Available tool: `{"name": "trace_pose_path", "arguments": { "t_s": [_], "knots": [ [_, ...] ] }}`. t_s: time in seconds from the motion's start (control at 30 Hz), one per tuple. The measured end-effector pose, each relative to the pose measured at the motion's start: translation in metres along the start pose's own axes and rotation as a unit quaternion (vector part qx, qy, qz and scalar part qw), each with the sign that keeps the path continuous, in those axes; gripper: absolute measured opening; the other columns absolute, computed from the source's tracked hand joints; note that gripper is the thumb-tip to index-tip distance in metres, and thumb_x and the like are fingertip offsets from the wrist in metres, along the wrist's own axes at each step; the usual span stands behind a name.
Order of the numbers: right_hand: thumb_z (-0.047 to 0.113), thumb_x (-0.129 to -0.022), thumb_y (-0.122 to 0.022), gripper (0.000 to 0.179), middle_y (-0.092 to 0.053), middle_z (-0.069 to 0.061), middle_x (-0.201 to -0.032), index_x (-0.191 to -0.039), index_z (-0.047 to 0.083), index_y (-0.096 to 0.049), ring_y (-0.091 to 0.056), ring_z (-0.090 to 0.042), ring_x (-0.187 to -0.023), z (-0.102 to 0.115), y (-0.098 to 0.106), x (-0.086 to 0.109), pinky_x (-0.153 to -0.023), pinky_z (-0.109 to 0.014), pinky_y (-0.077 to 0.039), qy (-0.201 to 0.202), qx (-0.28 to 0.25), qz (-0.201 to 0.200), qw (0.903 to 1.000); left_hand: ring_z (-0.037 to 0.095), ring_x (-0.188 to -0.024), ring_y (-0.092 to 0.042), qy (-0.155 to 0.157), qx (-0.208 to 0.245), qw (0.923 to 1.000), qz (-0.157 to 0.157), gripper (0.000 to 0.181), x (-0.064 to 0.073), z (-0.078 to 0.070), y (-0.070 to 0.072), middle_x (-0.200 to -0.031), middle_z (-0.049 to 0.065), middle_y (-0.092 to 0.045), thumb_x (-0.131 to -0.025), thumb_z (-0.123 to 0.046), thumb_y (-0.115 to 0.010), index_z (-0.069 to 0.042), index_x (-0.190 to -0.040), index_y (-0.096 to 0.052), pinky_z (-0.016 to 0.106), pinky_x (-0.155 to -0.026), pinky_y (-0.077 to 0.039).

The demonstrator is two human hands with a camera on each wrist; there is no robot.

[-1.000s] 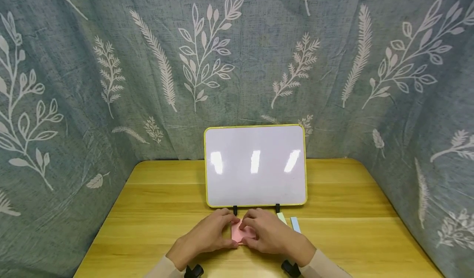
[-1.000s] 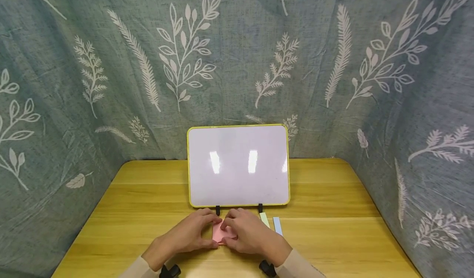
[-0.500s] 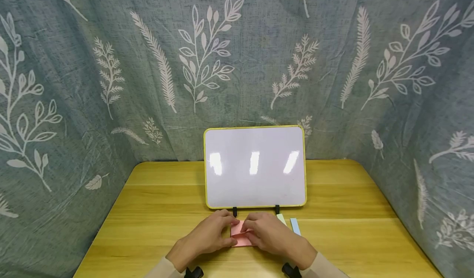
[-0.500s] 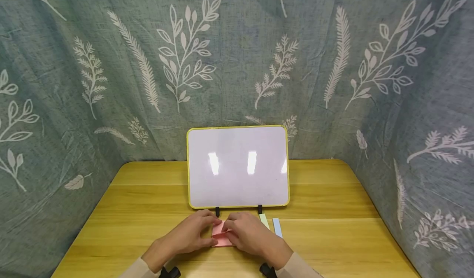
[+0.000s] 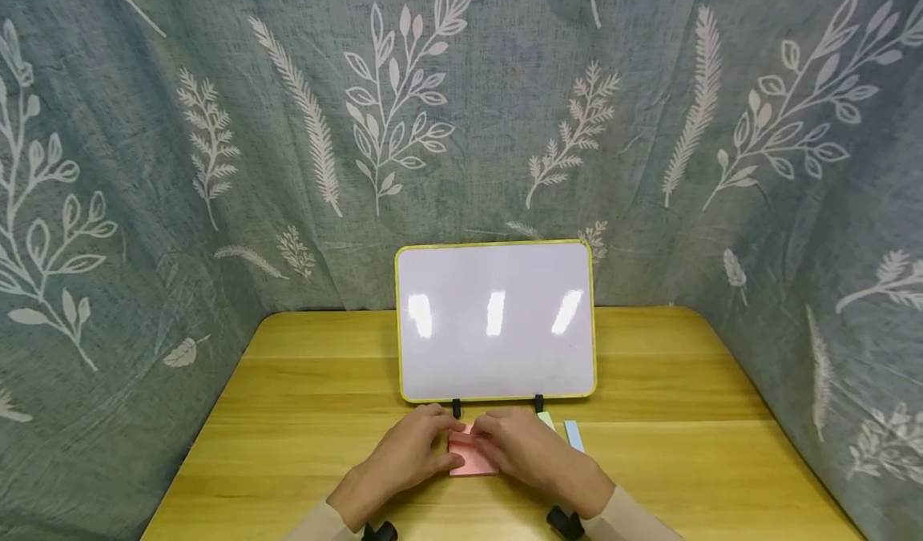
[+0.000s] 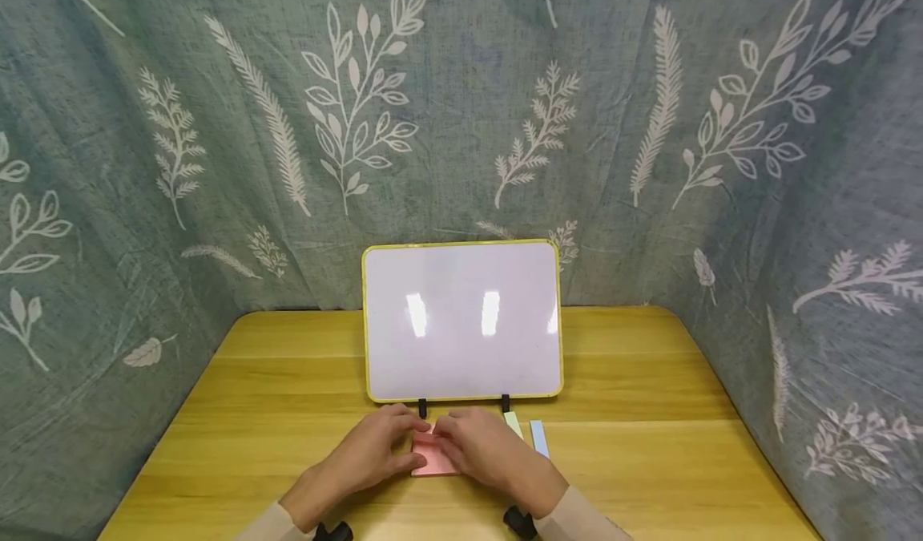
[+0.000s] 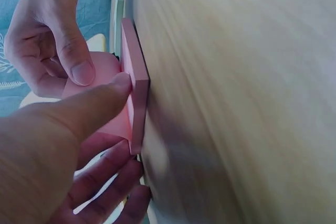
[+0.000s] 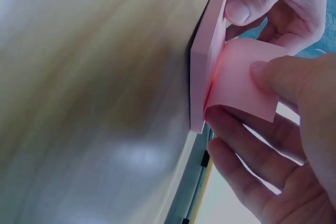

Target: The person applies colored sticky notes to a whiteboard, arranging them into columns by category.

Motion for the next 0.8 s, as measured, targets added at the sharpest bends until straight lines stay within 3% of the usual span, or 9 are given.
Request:
{"name": "trace_pose_path", "arguments": {
  "t_s": [0.17, 0.37, 0.8],
  "knots": [
    [0.012, -0.110, -0.082, 0.005, -0.084, 0.007, -0.101, -0.110, 0.016, -0.083, -0.070, -0.001, -0.086, -0.006, 0.000, -0.002, -0.078, -0.022, -0.060, -0.017, -0.036, -0.001, 0.9992, 0.019, -0.116, -0.074, 0.022, -0.001, 0.9997, -0.014, 0.047, 0.000, 0.004, 0.003, -0.126, 0.000, -0.081, -0.091, -0.033, -0.104, -0.012, -0.129, -0.087, 0.041, -0.104, -0.065],
    [0.012, -0.109, -0.082, 0.005, -0.080, 0.009, -0.095, -0.108, 0.017, -0.081, -0.061, 0.002, -0.079, -0.010, -0.002, -0.002, -0.074, -0.019, -0.054, -0.037, -0.036, 0.001, 0.9987, 0.018, -0.111, -0.071, 0.057, -0.007, 0.9978, -0.033, 0.049, 0.001, 0.008, 0.004, -0.119, 0.000, -0.077, -0.086, -0.040, -0.107, -0.011, -0.121, -0.088, 0.040, -0.094, -0.065],
    [0.014, -0.107, -0.084, 0.007, -0.085, 0.009, -0.099, -0.108, 0.020, -0.083, -0.074, -0.004, -0.083, 0.000, 0.004, -0.008, -0.074, -0.024, -0.060, -0.013, 0.007, -0.024, 0.9996, 0.020, -0.112, -0.069, 0.070, -0.008, 0.9965, -0.045, 0.050, 0.004, 0.011, 0.006, -0.117, 0.000, -0.074, -0.086, -0.042, -0.107, -0.011, -0.121, -0.088, 0.041, -0.093, -0.065]
  ]
}}
Point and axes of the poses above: each hand's wrist, its own x-axis away from the middle knuckle, its own y-axis out of the back of the hand, z = x × y, the point moved 9 cm from there along -x, towards the middle knuckle
